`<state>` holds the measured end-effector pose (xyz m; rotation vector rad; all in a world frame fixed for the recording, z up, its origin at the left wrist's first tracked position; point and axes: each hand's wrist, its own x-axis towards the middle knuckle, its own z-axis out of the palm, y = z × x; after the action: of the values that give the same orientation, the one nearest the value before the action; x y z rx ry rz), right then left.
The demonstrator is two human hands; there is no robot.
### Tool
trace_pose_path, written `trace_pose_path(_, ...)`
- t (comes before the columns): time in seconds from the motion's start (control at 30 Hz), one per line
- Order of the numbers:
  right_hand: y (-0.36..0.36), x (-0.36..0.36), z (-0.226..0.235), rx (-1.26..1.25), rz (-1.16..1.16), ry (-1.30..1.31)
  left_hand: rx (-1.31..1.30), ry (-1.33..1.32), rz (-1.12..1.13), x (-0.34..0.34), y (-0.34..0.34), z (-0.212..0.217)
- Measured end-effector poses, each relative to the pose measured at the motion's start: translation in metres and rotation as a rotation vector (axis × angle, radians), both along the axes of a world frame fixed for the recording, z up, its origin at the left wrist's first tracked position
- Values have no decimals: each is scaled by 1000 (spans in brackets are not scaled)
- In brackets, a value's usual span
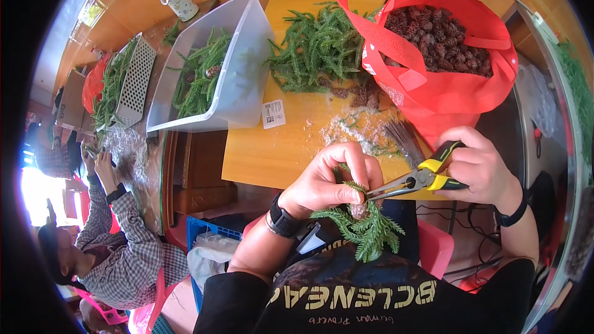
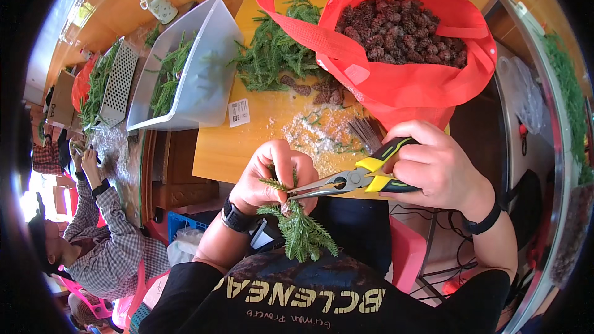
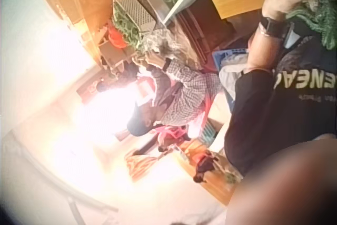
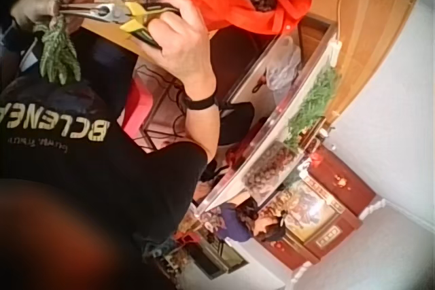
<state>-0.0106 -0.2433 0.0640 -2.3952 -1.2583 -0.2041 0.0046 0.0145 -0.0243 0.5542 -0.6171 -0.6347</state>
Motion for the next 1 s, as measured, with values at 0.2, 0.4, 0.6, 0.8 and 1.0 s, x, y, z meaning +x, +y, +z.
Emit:
trace_pose_path(0.2, -6, 0, 0, -16, 47, -44, -43, -9, -20, -3, -3, -1)
trace_pose_path(0.4, -9, -2, 3, -31, 62, -35, -6, 30, -66, -4, -2, 1)
trace_pose_path(0.6, -13, -6, 5, -73, 69, 49, 9, -16, -35, -4, -3, -1)
trace_pose_path(0.8, -12, -13, -4, 7, -22, 118, 97, -142, 189, 0, -2, 1)
trace_pose_path(1.0, -8, -28, -2, 1, -142, 135, 152, -201, 358, -2, -1, 3)
